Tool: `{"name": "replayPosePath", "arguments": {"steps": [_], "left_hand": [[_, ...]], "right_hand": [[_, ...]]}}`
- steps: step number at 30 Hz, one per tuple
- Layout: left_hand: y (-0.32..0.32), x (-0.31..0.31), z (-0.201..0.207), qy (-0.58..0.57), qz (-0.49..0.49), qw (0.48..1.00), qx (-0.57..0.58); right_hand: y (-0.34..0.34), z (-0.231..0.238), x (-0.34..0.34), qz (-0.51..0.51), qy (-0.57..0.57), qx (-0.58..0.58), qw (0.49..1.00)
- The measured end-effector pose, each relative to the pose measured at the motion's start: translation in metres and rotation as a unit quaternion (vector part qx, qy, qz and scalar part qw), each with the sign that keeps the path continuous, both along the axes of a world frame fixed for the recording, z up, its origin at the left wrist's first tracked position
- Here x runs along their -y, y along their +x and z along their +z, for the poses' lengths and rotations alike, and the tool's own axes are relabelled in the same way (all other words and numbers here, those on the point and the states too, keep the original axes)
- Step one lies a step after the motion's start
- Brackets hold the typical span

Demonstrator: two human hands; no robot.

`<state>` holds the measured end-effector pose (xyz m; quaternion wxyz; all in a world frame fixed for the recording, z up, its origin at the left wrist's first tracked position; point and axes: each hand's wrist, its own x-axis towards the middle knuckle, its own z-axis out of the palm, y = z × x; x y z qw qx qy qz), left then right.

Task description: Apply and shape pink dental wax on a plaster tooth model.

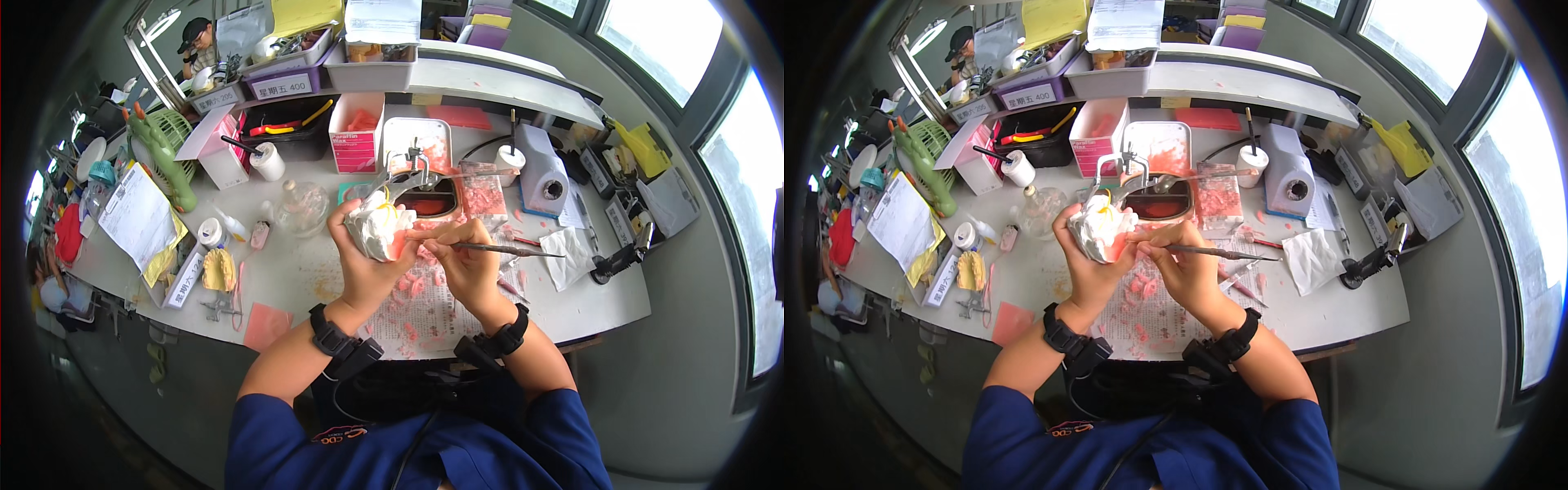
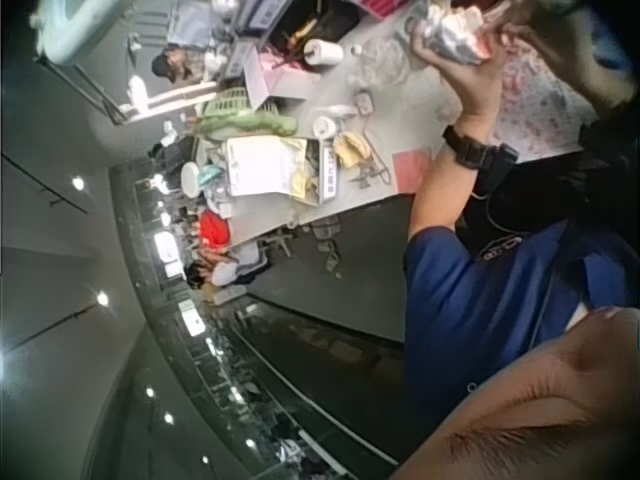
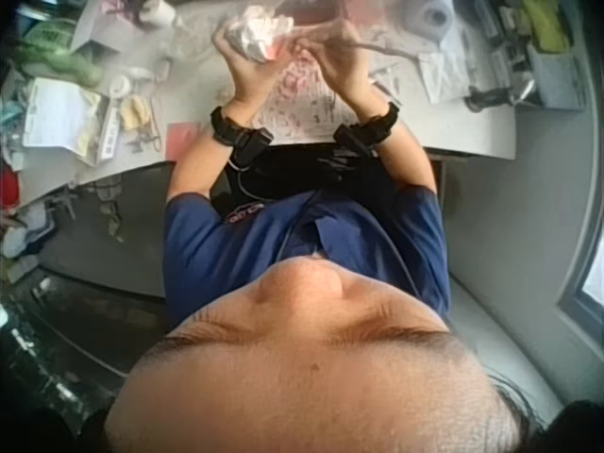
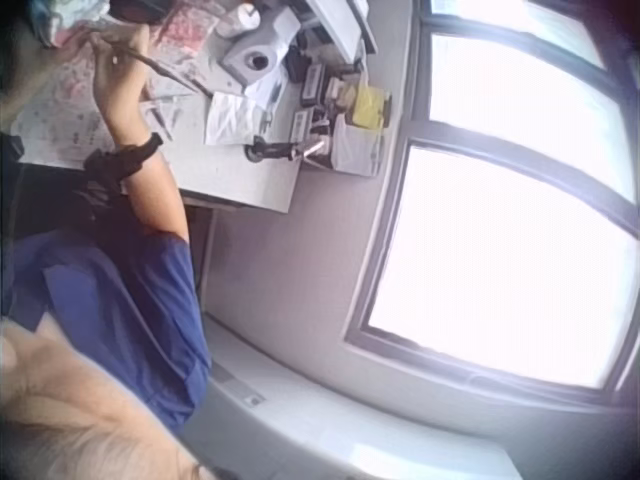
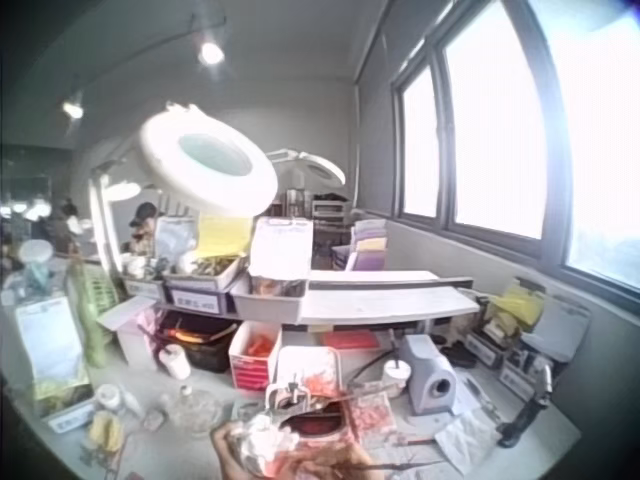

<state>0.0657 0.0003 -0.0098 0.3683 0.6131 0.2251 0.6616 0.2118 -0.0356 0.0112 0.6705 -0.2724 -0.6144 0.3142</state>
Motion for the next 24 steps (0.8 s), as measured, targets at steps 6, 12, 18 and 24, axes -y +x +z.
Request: {"name": "replayPosePath", "arguments": {"steps": [6,12,18,24], "left_hand": [[-0.002,0.001,-0.004,-0.009,0.05,0.999,-0.018],[-0.003,0.001,-0.006,0.006,0.081,0.995,-0.054],[-0.002,0.001,-0.005,0.013,0.089,0.994,-0.065],[-0.003,0.005,0.004,-0.018,0.02,1.0,0.003]], "right_hand": [[-0.001,-0.002,0.001,-0.092,0.067,0.098,0.989],[-0.004,0.009,0.002,-0.132,0.142,0.135,0.972],[-0.005,0.013,0.007,-0.166,0.144,0.216,0.951],[-0.006,0.014,0.007,0.014,-0.008,-0.104,0.994]]}}
